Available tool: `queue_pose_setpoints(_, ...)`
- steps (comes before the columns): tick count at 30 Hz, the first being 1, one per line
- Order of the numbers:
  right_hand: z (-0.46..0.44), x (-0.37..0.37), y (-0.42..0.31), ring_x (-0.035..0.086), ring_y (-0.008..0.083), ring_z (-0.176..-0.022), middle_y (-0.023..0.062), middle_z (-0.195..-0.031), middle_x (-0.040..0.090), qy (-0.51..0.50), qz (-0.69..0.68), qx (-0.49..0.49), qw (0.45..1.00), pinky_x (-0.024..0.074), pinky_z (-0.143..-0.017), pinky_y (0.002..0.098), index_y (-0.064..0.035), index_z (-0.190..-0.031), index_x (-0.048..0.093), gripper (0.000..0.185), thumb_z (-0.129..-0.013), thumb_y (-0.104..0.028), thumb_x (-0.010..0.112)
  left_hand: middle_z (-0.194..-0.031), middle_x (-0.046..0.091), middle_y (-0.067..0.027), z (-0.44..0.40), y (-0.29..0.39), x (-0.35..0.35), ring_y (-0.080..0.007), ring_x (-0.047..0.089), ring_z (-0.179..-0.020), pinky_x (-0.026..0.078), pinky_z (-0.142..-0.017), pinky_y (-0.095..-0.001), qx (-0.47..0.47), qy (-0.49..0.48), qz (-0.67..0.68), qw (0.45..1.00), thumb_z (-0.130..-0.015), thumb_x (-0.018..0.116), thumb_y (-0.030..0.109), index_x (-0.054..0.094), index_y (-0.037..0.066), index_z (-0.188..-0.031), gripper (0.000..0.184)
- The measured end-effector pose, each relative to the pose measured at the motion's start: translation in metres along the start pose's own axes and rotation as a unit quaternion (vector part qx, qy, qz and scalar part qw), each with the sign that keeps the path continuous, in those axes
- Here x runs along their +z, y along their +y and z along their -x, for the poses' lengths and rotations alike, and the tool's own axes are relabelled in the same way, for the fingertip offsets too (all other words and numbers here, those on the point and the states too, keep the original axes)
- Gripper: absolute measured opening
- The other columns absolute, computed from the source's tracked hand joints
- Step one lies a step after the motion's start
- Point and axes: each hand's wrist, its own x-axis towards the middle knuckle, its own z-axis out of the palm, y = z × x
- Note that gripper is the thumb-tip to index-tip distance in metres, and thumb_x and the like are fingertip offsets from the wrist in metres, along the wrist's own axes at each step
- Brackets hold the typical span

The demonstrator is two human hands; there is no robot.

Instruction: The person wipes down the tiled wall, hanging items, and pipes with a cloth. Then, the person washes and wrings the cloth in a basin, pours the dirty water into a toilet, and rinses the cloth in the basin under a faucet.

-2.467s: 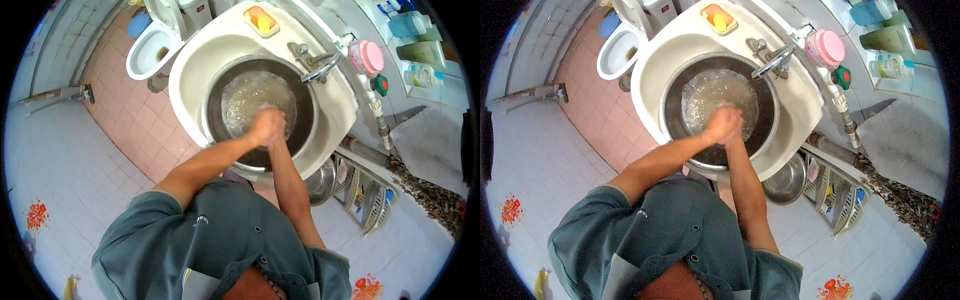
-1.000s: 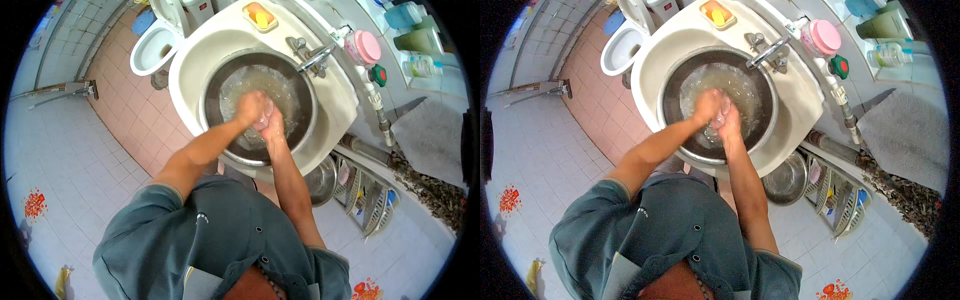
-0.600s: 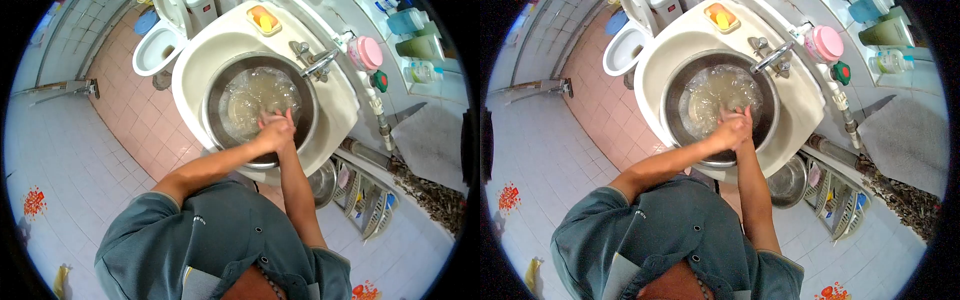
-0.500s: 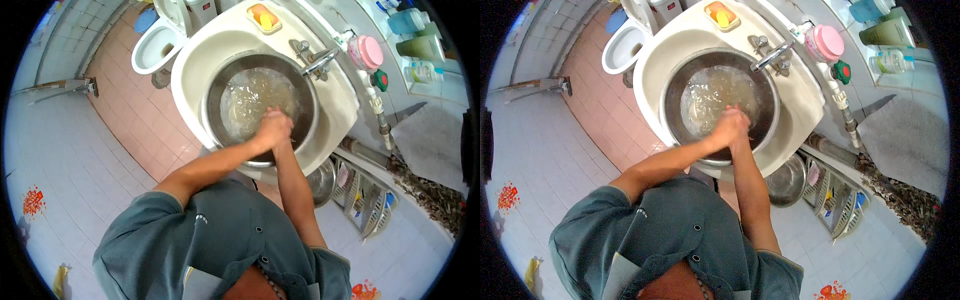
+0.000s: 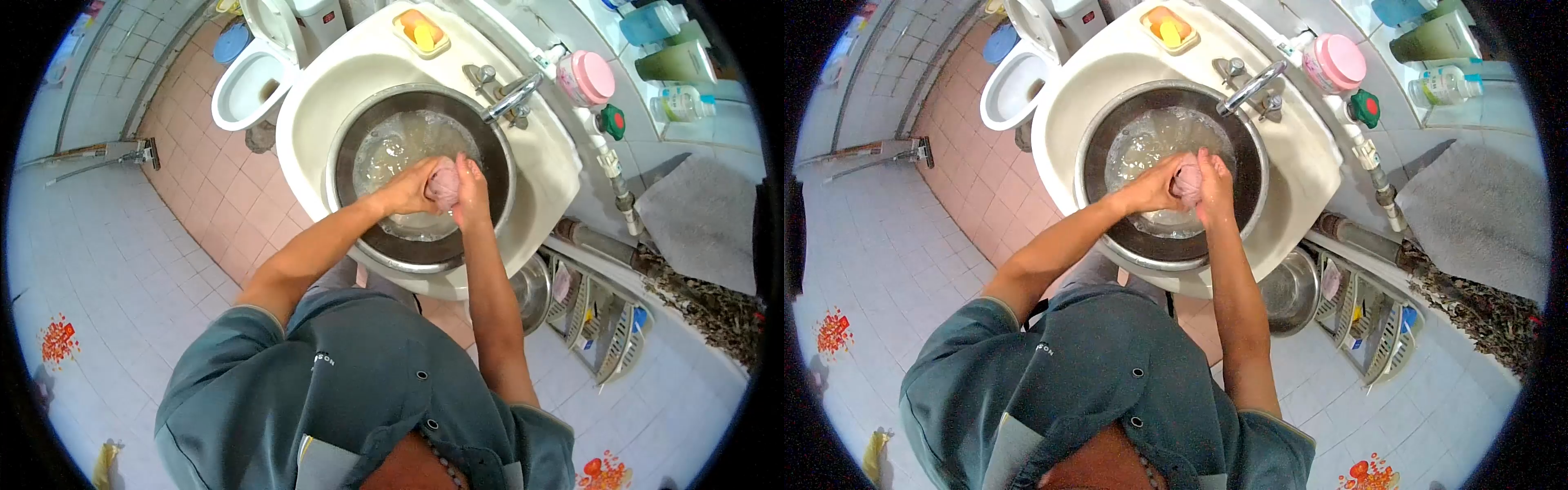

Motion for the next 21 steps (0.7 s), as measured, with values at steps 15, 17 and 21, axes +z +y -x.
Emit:
queue_pose_setpoints(15, 0.008, -0.032, 0.052, 0.061, 0.0242, -0.107, 0.0079, -0.118, 0.063, -0.069, -0.227, 0.180, 0.954, 0.0506, -0.091, 0.0440, -0.0123, -0.120, 0.058, 0.038, -0.099, -0.041, 0.044, -0.119, 0.056, -0.0222, 0.016, 0.054, -0.028, -0.0372, 0.058, -0.109, 0.048, -0.091, -0.0406, -0.087, 0.015, 0.124, 0.988, -0.073, 0.061, 0.007, 0.045, 0.009, -0.137, 0.066)
queue_pose_setpoints(17, 0.004, -0.035, 0.056, 0.062, 0.0262, -0.105, 0.0087, -0.113, 0.063, -0.074, -0.240, 0.162, 0.954, 0.0509, -0.092, 0.0452, -0.0102, -0.115, 0.059, 0.033, -0.097, -0.036, 0.050, -0.116, 0.054, -0.0214, 0.020, 0.056, -0.037, -0.0358, 0.056, -0.111, 0.048, -0.091, -0.0421, -0.015, -0.067, -0.027, 0.997, -0.076, 0.066, 0.012, 0.043, 0.013, -0.142, 0.070)
queue_pose_setpoints(21, 0.024, -0.004, 0.035, 0.063, 0.0267, -0.101, 0.0085, -0.109, 0.064, -0.008, -0.242, 0.211, 0.947, 0.0523, -0.089, 0.0440, -0.0081, -0.112, 0.059, 0.033, -0.096, -0.037, 0.052, -0.113, 0.053, -0.0188, 0.023, 0.054, -0.036, -0.0344, 0.056, -0.109, 0.049, -0.087, -0.0427, 0.018, -0.051, -0.012, 0.998, -0.078, 0.070, 0.020, 0.048, 0.015, -0.137, 0.063)
